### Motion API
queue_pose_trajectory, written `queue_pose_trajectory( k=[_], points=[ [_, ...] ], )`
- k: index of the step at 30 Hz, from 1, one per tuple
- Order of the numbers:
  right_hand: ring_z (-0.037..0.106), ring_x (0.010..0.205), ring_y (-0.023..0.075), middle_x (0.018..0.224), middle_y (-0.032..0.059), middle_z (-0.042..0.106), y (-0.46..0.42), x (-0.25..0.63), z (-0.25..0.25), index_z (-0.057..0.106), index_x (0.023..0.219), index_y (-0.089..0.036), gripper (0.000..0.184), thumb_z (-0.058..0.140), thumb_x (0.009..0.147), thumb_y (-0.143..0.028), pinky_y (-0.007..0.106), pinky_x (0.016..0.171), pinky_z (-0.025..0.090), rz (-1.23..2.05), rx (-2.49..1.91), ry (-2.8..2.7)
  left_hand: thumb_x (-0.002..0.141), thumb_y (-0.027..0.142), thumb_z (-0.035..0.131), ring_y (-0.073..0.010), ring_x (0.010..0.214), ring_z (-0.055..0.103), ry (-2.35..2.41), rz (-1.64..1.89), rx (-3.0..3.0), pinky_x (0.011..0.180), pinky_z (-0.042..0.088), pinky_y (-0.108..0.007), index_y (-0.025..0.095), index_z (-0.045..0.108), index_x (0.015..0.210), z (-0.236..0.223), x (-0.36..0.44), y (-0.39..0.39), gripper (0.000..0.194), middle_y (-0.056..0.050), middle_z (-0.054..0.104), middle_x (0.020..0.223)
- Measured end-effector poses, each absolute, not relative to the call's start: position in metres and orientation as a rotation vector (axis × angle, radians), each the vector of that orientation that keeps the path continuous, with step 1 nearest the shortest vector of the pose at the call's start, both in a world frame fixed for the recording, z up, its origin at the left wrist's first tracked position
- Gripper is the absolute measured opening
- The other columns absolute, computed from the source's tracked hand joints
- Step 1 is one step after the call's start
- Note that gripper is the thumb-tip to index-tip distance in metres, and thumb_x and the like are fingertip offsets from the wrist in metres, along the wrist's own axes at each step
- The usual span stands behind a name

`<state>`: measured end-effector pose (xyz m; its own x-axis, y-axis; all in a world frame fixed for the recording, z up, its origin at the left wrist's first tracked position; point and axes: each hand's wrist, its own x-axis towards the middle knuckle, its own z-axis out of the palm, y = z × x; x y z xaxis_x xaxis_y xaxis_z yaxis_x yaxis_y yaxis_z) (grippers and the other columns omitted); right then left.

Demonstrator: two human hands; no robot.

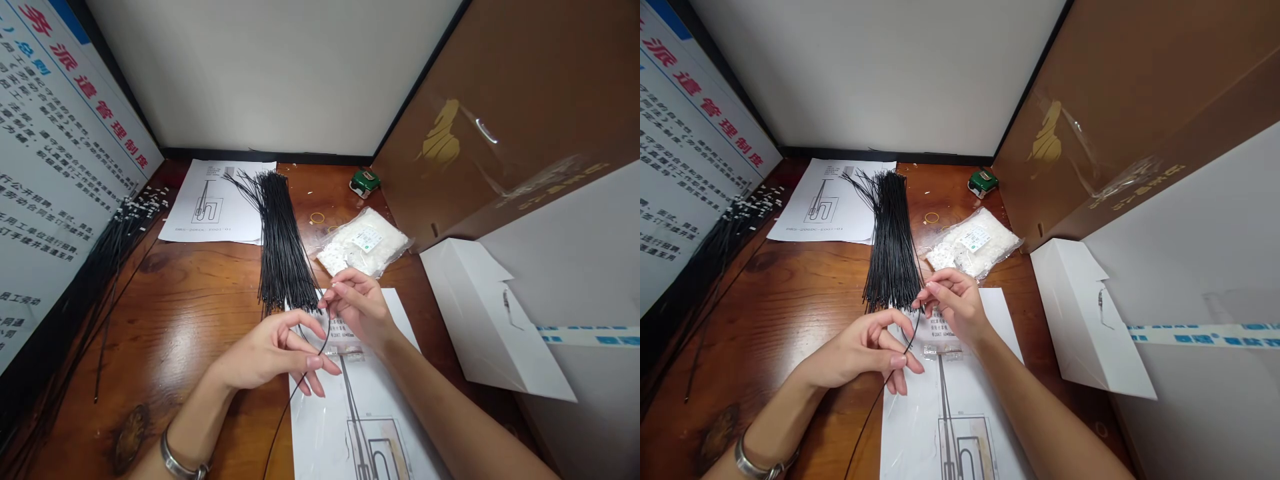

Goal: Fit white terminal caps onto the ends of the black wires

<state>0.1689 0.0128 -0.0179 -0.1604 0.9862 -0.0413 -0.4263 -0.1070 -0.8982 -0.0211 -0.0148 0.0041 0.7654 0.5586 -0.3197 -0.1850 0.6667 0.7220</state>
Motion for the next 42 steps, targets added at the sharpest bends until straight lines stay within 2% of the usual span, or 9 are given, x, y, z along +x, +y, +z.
queue_pose_trajectory(
  k=[8,11,14,17,20,26,33,38,42],
  points=[
    [0.071,0.063,0.0155,0.065,0.0012,0.072,0.013,0.163,-0.017,0.067,0.077,-0.020,0.013,0.075,0.073,-0.030,0.020,0.044,0.050,1.518,-0.858,-0.962,0.075,0.021,0.074,-0.0170,0.052,0.070,0.527,0.257,0.722,0.041,0.051,-0.019,0.017,0.049,0.113,0.005,-0.027,-0.013,0.045,-0.007,0.073,0.084],
    [0.071,0.066,0.0164,0.067,0.0020,0.074,0.013,0.164,-0.021,0.068,0.079,-0.021,0.011,0.073,0.076,-0.029,0.021,0.045,0.051,1.487,-0.850,-0.994,0.073,0.019,0.075,-0.0177,0.062,0.071,0.509,0.242,0.729,0.049,0.055,-0.022,0.017,0.053,0.106,0.005,-0.027,-0.014,0.040,-0.007,0.073,0.082],
    [0.071,0.064,0.0155,0.069,0.0022,0.075,0.012,0.165,-0.025,0.068,0.081,-0.021,0.009,0.072,0.078,-0.028,0.023,0.050,0.053,1.477,-0.845,-1.080,0.077,0.027,0.073,-0.0173,0.070,0.072,0.563,0.326,0.737,0.061,0.057,-0.025,0.015,0.056,0.096,0.005,-0.021,-0.015,0.029,-0.010,0.074,0.086],
    [0.068,0.058,0.0138,0.073,0.0031,0.076,0.011,0.166,-0.028,0.068,0.080,-0.020,0.010,0.072,0.078,-0.028,0.025,0.052,0.054,1.495,-0.832,-1.156,0.081,0.038,0.068,-0.0163,0.065,0.072,0.677,0.465,0.706,0.063,0.057,-0.027,0.013,0.056,0.086,0.006,-0.015,-0.015,0.028,-0.009,0.073,0.079],
    [0.067,0.057,0.0128,0.074,0.0023,0.076,0.011,0.166,-0.028,0.068,0.080,-0.020,0.010,0.073,0.077,-0.029,0.025,0.053,0.055,1.483,-0.815,-1.134,0.079,0.039,0.070,-0.0155,0.061,0.071,0.711,0.486,0.701,0.060,0.056,-0.026,0.013,0.054,0.079,0.008,-0.013,-0.014,0.030,-0.008,0.073,0.075],
    [0.072,0.068,0.0151,0.074,0.0016,0.076,0.010,0.168,-0.029,0.071,0.081,-0.022,0.006,0.073,0.078,-0.026,0.026,0.061,0.058,1.502,-0.793,-1.132,0.081,0.036,0.067,-0.0134,0.053,0.068,0.677,0.462,0.741,0.053,0.054,-0.022,0.014,0.055,0.095,0.009,-0.014,-0.014,0.029,-0.007,0.072,0.072],
    [0.073,0.078,0.0172,0.074,-0.0006,0.076,0.011,0.167,-0.025,0.072,0.080,-0.025,0.005,0.074,0.077,-0.029,0.033,0.076,0.060,1.456,-0.785,-1.135,0.083,0.034,0.064,-0.0138,0.056,0.068,0.731,0.495,0.744,0.055,0.055,-0.024,0.013,0.056,0.089,0.005,-0.010,-0.015,0.024,-0.009,0.072,0.076],
    [0.073,0.074,0.0160,0.074,-0.0005,0.076,0.012,0.165,-0.023,0.072,0.079,-0.026,0.006,0.075,0.076,-0.031,0.029,0.070,0.060,1.396,-0.791,-1.081,0.085,0.033,0.061,-0.0101,0.049,0.064,0.733,0.436,0.839,0.047,0.050,-0.019,0.013,0.057,0.087,0.006,-0.011,-0.016,0.021,-0.008,0.072,0.075],
    [0.073,0.068,0.0148,0.074,0.0006,0.076,0.009,0.165,-0.025,0.072,0.080,-0.024,0.005,0.074,0.077,-0.027,0.025,0.063,0.060,1.431,-0.783,-1.110,0.087,0.038,0.058,-0.0096,0.047,0.063,0.736,0.503,0.855,0.046,0.049,-0.019,0.014,0.053,0.098,0.004,-0.010,-0.016,0.027,-0.007,0.071,0.078]
  ],
)
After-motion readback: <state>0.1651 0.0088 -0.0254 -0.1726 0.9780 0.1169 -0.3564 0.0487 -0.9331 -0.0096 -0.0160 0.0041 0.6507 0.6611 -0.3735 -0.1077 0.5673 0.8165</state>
